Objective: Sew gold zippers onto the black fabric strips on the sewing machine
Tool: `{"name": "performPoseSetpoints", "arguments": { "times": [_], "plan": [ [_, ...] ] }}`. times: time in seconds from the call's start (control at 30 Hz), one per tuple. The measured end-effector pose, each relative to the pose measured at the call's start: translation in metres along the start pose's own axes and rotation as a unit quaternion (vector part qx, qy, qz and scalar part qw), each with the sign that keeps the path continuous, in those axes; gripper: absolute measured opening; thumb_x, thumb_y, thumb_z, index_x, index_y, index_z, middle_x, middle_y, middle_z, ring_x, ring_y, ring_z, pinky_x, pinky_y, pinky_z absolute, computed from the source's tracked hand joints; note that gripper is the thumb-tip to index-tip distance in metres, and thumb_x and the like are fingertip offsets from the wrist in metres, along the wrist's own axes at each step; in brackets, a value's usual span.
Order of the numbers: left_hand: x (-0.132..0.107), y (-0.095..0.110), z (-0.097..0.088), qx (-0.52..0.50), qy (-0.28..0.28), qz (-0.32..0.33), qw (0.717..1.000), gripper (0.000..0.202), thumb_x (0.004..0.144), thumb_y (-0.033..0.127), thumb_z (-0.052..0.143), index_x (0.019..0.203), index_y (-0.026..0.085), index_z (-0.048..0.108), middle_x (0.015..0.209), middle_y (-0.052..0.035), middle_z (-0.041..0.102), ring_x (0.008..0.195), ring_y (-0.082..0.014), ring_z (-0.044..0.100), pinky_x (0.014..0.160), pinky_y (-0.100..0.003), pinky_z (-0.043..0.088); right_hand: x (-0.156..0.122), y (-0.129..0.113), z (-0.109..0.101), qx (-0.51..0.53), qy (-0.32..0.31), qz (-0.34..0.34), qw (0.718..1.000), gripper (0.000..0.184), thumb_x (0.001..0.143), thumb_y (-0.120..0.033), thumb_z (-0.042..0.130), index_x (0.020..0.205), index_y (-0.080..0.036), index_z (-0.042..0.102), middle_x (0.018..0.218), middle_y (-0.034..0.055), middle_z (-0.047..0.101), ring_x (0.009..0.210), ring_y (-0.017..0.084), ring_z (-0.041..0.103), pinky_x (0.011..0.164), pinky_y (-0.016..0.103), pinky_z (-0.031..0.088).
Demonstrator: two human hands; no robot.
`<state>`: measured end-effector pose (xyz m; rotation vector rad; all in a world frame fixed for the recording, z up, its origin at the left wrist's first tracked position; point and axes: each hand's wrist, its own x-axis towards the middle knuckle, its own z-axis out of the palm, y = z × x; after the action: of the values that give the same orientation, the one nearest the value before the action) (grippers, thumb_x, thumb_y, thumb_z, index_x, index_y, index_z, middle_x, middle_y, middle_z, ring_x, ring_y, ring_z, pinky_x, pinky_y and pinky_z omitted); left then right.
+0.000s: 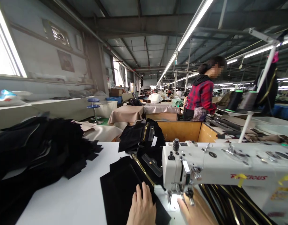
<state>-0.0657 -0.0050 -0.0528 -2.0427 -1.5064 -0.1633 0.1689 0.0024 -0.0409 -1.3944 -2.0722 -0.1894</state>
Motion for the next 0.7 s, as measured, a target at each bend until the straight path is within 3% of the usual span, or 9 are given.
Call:
{"name": "performPoseSetpoints", "arguments": {
  "times": [0.23,0.47,0.6,0.7],
  "plan": [
    [0.002,0.002,-0.014,-0.003,-0.019,0.002,1.0,0.043,0.09,0.027,0.051,0.123,0.007,0.069,0.13,-0.0251,0.061,0.119,-0.0448,0.058,0.089,-0.05,0.056,-0.006,0.001,0.001,-0.011,-0.056,0.048,0.997,0.022,0.092,-0.023,0.052,0.099,-0.02,0.072,0.107,0.0099,0.071,0.114,0.029,0.062,0.1,0.038,0.047],
    [0.007,0.005,-0.021,-0.03,-0.051,-0.042,0.997,0.046,0.089,0.027,0.057,0.131,0.01,0.064,0.129,-0.026,0.061,0.116,-0.0465,0.06,0.086,-0.052,0.056,0.001,-0.005,-0.01,0.01,-0.09,0.055,0.994,0.026,0.092,-0.023,0.048,0.102,-0.019,0.072,0.109,0.011,0.071,0.117,0.029,0.06,0.102,0.036,0.044],
    [0.001,0.009,-0.037,-0.058,-0.081,-0.072,0.992,0.049,0.092,0.039,0.058,0.127,0.005,0.066,0.125,-0.0302,0.062,0.113,-0.0474,0.061,0.084,-0.051,0.056,0.006,-0.005,-0.016,0.013,-0.11,0.043,0.993,0.03,0.091,-0.022,0.045,0.106,-0.021,0.071,0.107,0.009,0.071,0.119,0.027,0.059,0.103,0.033,0.043],
    [-0.005,-0.005,-0.056,-0.136,-0.121,-0.096,0.979,0.047,0.095,0.046,0.056,0.118,0.008,0.072,0.118,-0.027,0.067,0.109,-0.0448,0.064,0.08,-0.048,0.056,0.007,0.0,-0.017,0.015,-0.135,0.038,0.99,0.031,0.091,-0.026,0.045,0.109,-0.021,0.071,0.108,0.0085,0.071,0.118,0.027,0.059,0.104,0.031,0.042]
  ]
}}
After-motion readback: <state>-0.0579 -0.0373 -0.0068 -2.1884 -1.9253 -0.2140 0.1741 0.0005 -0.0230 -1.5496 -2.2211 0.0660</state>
